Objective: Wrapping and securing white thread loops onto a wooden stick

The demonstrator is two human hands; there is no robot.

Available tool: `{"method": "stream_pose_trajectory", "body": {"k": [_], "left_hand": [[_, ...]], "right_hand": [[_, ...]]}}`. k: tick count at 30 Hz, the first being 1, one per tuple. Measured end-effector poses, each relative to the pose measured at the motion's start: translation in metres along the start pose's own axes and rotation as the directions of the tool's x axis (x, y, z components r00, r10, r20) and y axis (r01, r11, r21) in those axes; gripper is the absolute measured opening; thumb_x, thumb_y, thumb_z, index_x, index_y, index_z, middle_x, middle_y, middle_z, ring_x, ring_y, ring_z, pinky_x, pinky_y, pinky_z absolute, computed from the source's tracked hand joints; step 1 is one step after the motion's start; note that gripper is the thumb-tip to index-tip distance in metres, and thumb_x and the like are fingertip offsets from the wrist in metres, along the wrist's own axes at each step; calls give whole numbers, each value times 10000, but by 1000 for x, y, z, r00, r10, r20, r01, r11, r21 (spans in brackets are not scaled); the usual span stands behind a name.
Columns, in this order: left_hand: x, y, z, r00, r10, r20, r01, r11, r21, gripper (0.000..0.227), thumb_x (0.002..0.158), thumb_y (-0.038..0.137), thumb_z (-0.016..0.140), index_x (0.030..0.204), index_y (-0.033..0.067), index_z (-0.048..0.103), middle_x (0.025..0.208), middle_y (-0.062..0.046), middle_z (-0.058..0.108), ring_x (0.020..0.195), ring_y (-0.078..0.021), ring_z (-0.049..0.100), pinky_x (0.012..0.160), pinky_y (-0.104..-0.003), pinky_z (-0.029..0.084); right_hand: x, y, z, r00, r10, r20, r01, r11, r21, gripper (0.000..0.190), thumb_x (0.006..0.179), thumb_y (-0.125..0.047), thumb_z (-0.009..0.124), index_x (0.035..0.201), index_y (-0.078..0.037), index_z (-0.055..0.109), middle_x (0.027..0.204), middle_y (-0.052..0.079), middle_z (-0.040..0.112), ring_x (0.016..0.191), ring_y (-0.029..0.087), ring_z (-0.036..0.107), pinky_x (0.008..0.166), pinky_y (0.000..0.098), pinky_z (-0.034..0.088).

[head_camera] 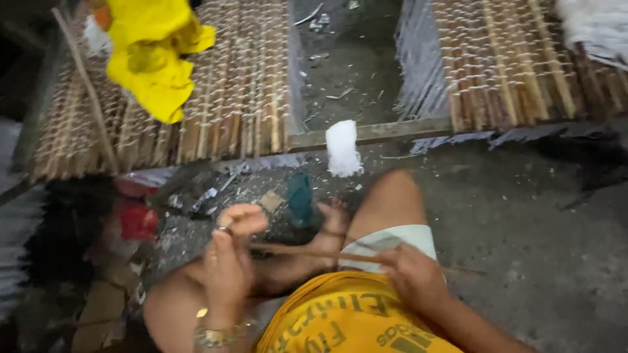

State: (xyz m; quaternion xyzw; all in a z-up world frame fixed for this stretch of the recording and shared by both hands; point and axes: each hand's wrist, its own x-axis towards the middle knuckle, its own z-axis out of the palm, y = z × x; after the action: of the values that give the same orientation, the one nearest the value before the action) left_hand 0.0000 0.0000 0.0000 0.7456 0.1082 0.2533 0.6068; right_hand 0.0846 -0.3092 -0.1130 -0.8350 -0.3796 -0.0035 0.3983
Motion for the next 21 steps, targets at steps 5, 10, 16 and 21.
{"method": "stream_pose_trajectory", "body": {"k": [5,10,16,21], "left_hand": [[57,15,11,980,-33,194,-30,949,313,178,918,-4,548,1030,16,685,1141,-96,656,956,-187,630,847,-295,549],[148,13,87,952,88,292,-203,898,391,274,905,76,700,1158,9,619,1047,-106,716,929,-199,729,812,-310,592],[243,-82,147,685,-635,357,-61,438,897,779,1013,591,304,1261,-65,645,1375,-255,599,1286,-447,567,1115,-535,406],[250,-80,156,549,-626,555,77,698,712,558,835,433,690,1238,47,706,1019,-67,746,834,-180,648,764,-318,540]], "right_hand": [[-56,69,16,945,258,-200,-191,934,301,161,903,-167,638,1010,-49,665,910,76,647,683,188,571,632,298,484],[-80,95,61,909,311,-279,-203,912,355,175,857,-37,577,990,-72,686,1002,70,675,830,216,618,772,318,513],[-40,61,36,972,123,-199,-59,951,303,205,866,-113,596,1016,-49,721,852,77,708,649,222,587,618,309,505],[-39,59,32,974,169,-153,-100,920,378,208,890,-157,591,1005,-49,726,807,61,657,619,193,543,576,293,458]]}}
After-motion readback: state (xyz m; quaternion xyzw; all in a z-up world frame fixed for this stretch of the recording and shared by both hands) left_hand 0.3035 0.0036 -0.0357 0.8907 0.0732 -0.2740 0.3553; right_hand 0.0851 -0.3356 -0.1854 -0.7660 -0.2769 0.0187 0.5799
